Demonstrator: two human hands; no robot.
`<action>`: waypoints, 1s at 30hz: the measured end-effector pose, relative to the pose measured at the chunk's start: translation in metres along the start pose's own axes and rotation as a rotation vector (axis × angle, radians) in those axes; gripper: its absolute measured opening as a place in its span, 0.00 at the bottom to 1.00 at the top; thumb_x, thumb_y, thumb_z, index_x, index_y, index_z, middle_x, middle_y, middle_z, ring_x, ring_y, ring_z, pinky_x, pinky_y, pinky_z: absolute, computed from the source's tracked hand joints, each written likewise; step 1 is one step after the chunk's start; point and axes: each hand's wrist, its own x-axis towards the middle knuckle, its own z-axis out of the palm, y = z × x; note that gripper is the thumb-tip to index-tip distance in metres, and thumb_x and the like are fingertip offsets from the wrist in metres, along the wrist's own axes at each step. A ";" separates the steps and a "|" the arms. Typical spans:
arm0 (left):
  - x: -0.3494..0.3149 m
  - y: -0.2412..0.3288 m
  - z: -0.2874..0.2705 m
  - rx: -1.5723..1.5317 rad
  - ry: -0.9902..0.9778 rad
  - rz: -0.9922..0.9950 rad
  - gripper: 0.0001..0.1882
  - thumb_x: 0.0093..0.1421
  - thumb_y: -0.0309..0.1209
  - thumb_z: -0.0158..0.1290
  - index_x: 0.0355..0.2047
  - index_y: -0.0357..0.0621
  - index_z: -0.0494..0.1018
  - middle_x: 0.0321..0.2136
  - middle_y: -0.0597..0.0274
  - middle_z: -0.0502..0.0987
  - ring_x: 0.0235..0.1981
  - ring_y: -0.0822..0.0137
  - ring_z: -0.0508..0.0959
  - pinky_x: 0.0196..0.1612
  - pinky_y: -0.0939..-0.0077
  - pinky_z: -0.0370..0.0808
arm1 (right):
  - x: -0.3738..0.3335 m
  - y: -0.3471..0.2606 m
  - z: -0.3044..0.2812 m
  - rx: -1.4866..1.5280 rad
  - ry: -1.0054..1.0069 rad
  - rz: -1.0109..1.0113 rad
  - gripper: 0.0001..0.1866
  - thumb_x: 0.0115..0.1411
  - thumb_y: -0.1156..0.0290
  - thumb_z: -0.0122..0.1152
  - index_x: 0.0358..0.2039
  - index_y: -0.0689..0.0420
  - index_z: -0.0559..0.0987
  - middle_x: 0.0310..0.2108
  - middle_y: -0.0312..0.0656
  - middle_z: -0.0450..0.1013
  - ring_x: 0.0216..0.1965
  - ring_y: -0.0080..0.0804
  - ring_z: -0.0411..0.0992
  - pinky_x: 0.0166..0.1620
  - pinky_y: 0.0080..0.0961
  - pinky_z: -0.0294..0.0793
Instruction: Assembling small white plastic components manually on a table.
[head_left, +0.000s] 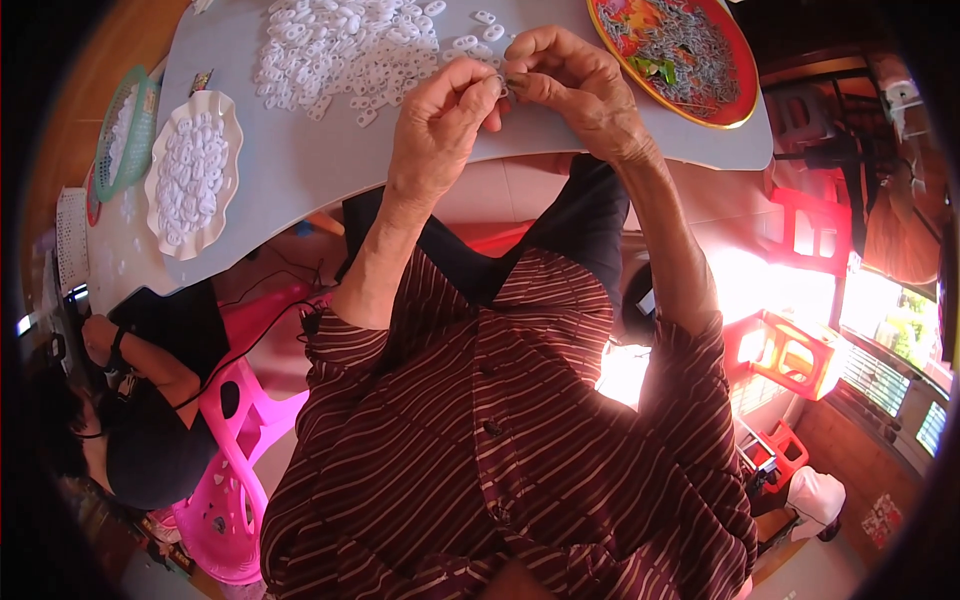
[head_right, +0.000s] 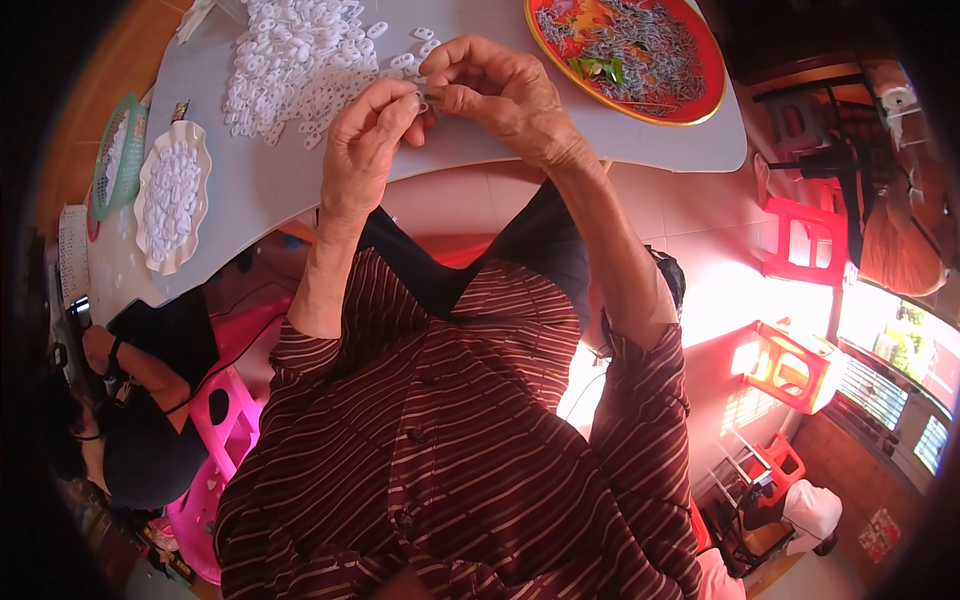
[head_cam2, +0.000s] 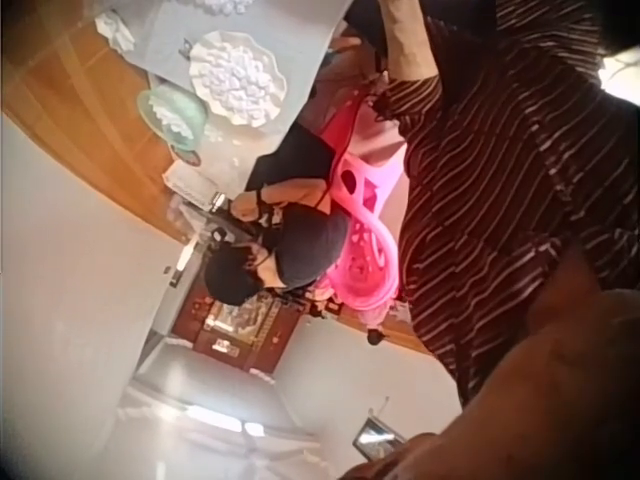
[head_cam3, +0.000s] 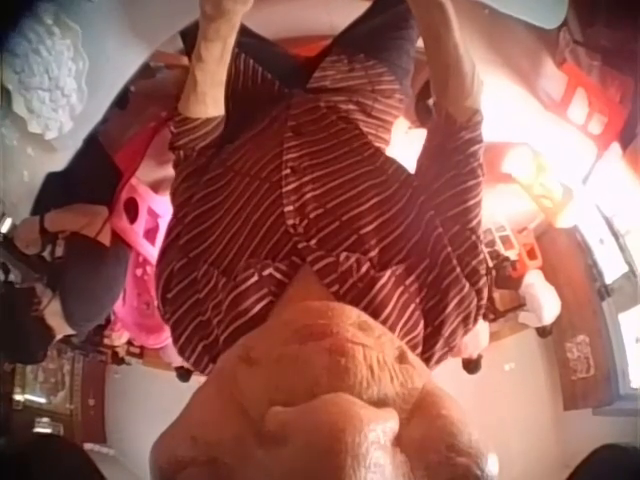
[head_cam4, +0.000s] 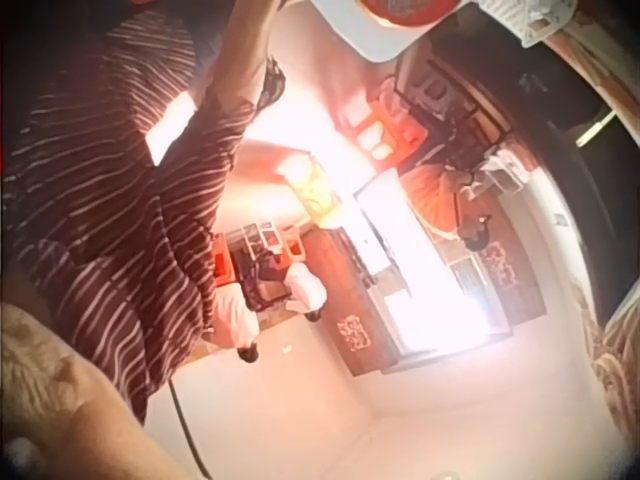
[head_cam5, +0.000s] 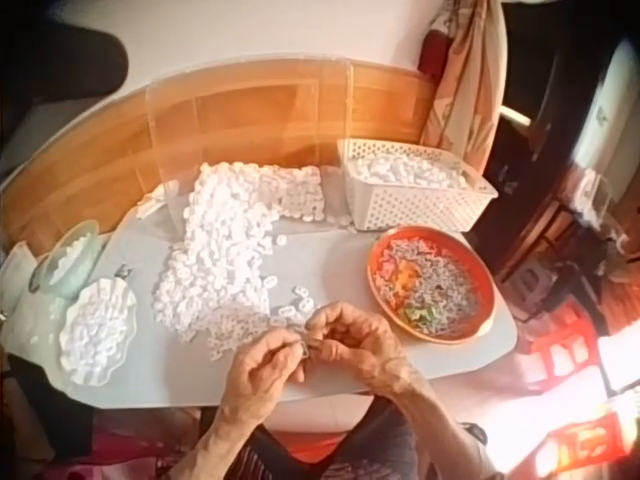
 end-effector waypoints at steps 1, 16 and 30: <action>0.000 0.000 0.000 0.042 0.000 0.028 0.08 0.60 0.31 0.49 0.30 0.39 0.72 0.21 0.68 0.72 0.23 0.80 0.69 0.29 0.87 0.65 | 0.000 0.000 0.002 -0.005 0.013 -0.013 0.10 0.55 0.78 0.59 0.39 0.60 0.74 0.32 0.31 0.71 0.35 0.17 0.69 0.43 0.16 0.70; -0.001 -0.001 -0.001 -0.057 -0.045 0.059 0.06 0.60 0.28 0.50 0.32 0.38 0.73 0.21 0.71 0.73 0.25 0.81 0.71 0.30 0.87 0.66 | -0.002 -0.006 0.008 -0.287 0.107 -0.027 0.10 0.58 0.68 0.59 0.31 0.63 0.78 0.23 0.32 0.72 0.24 0.15 0.66 0.30 0.15 0.68; -0.001 -0.005 0.003 -0.005 0.027 0.085 0.06 0.59 0.28 0.51 0.30 0.38 0.72 0.21 0.72 0.71 0.24 0.83 0.67 0.29 0.88 0.64 | -0.004 -0.006 0.017 -0.225 0.217 -0.076 0.11 0.60 0.65 0.57 0.30 0.62 0.77 0.20 0.30 0.69 0.22 0.14 0.63 0.28 0.13 0.65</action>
